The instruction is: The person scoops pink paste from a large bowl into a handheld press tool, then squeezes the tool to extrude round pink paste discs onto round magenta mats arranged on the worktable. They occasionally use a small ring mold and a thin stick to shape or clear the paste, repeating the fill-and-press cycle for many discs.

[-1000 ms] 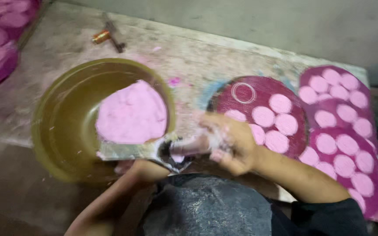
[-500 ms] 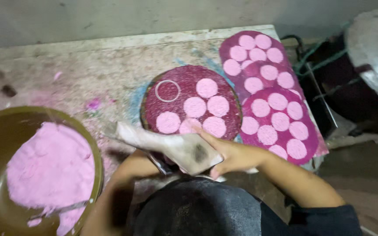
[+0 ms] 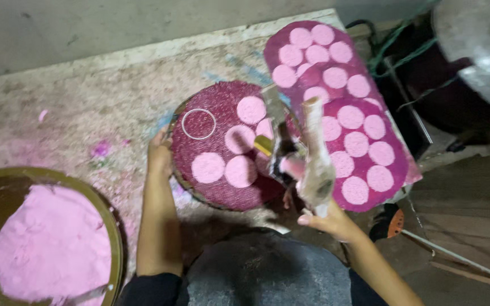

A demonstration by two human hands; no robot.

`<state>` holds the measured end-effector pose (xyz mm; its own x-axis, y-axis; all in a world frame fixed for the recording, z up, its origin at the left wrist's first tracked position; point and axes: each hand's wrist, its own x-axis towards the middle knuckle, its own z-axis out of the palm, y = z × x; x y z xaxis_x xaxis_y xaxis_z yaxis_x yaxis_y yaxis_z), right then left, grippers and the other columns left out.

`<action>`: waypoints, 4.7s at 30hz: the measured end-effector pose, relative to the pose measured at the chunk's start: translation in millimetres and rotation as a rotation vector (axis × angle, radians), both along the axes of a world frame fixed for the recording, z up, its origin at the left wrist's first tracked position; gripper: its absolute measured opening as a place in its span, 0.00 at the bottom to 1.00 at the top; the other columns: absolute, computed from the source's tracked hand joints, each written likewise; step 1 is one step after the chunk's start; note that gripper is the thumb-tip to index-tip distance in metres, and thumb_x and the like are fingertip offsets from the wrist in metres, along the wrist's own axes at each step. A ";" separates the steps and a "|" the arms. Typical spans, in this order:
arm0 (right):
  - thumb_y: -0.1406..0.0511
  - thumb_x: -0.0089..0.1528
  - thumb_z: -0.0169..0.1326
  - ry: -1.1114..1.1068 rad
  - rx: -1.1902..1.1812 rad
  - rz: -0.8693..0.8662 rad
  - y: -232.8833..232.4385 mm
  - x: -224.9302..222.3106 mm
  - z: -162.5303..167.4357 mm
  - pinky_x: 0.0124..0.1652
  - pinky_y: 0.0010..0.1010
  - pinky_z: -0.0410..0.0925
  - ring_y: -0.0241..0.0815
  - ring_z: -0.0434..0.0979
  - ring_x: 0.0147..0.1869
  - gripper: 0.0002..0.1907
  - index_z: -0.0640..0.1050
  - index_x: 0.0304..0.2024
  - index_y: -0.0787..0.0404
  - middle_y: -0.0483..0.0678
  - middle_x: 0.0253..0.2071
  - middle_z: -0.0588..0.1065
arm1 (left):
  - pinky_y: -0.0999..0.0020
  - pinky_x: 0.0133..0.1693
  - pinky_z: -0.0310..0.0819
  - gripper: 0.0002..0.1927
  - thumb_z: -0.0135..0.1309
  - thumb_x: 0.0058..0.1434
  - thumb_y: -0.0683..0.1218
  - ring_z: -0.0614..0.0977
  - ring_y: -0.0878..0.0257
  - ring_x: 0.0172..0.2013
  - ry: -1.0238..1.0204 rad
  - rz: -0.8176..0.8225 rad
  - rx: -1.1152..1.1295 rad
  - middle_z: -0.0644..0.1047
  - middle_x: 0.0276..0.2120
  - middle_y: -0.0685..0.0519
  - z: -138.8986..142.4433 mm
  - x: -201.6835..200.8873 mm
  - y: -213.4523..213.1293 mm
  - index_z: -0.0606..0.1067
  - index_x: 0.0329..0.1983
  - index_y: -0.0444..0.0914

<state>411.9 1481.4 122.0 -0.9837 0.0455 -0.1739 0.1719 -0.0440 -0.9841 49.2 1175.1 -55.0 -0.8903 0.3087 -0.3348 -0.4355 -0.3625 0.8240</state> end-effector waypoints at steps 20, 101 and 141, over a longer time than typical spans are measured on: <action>0.56 0.55 0.64 0.116 -0.058 -0.063 -24.4 -25.2 26.2 0.59 0.40 0.65 0.49 0.73 0.59 0.39 0.66 0.63 0.69 0.57 0.54 0.72 | 0.40 0.62 0.52 0.69 0.79 0.39 0.46 0.53 0.36 0.65 0.677 0.132 -0.938 0.50 0.65 0.23 85.7 128.2 4.9 0.41 0.74 0.33; 0.36 0.62 0.29 -0.715 0.674 0.507 -25.6 -164.4 97.4 0.35 0.37 0.72 0.42 0.78 0.31 0.45 0.80 0.35 0.67 0.50 0.26 0.78 | 0.62 0.53 0.74 0.11 0.40 0.69 0.53 0.75 0.63 0.44 0.148 -0.140 1.437 0.73 0.38 0.57 101.0 47.6 83.7 0.70 0.44 0.44; 0.43 0.67 0.40 -0.234 0.521 0.283 -40.6 -168.7 46.3 0.30 0.32 0.66 0.36 0.69 0.28 0.33 0.76 0.46 0.66 0.44 0.25 0.69 | 0.60 0.48 0.73 0.26 0.38 0.68 0.63 0.78 0.59 0.42 0.370 -0.121 0.889 0.77 0.38 0.52 127.4 6.2 53.8 0.75 0.44 0.39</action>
